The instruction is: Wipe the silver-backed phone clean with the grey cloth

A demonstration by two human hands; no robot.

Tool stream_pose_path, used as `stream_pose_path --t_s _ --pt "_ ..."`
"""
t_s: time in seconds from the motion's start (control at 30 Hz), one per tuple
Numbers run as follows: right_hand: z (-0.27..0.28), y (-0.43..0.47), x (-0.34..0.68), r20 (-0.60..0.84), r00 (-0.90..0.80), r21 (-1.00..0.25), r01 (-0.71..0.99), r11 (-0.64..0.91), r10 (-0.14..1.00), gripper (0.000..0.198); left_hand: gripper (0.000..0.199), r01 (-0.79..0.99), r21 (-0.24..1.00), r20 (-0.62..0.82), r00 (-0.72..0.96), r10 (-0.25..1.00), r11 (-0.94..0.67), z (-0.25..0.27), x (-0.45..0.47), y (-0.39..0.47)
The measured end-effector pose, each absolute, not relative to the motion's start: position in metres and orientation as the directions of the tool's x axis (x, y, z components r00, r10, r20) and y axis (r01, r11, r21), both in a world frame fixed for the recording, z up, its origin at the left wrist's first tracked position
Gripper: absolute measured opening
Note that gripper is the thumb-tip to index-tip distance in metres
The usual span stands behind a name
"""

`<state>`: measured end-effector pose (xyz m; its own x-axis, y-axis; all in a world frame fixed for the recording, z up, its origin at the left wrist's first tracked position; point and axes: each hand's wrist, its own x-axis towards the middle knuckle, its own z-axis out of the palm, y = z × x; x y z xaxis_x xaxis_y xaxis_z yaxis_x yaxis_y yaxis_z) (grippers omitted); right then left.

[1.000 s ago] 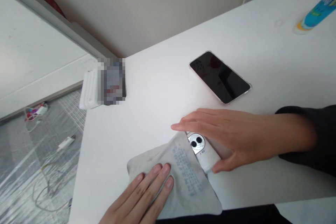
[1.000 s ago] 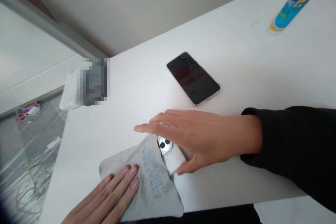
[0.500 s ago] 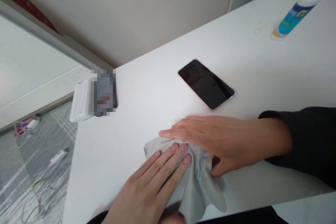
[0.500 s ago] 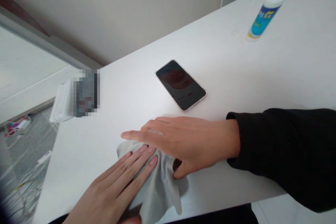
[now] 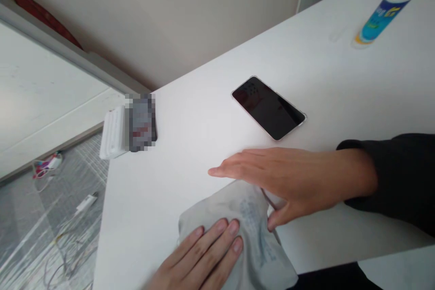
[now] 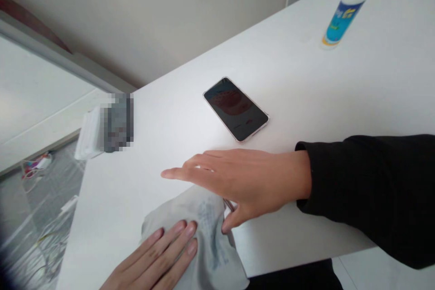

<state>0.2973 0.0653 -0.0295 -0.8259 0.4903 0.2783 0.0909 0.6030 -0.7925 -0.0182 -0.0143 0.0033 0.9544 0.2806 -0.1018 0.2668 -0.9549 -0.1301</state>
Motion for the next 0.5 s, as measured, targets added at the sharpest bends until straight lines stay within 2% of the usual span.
stream_pose_path --t_s 0.1,0.17,0.23,0.37,0.5 --pt "-0.029 0.066 0.297 0.28 -0.832 -0.781 0.092 0.618 0.478 0.1 0.048 0.289 -0.056 -0.138 0.946 0.294 -0.956 0.008 0.023 0.01" --pt "-0.027 0.066 0.298 0.252 -0.843 -0.782 0.113 0.613 0.476 0.102 0.079 0.3 -0.001 -0.116 0.948 0.298 -0.954 0.01 0.04 0.024" --pt "-0.025 0.066 0.298 0.235 -0.848 -0.784 0.123 0.609 0.475 0.106 0.096 0.318 0.008 -0.104 0.943 0.315 -0.948 0.011 0.044 0.032" --pt "-0.024 0.065 0.298 0.225 -0.851 -0.769 0.144 0.623 0.475 0.106 0.094 0.317 -0.053 -0.141 0.936 0.321 -0.947 0.007 0.013 0.02" --pt "-0.026 0.064 0.299 0.219 -0.846 -0.771 0.155 0.618 0.486 0.105 0.088 0.347 -0.1 -0.062 0.933 0.354 -0.933 -0.003 -0.047 -0.017"
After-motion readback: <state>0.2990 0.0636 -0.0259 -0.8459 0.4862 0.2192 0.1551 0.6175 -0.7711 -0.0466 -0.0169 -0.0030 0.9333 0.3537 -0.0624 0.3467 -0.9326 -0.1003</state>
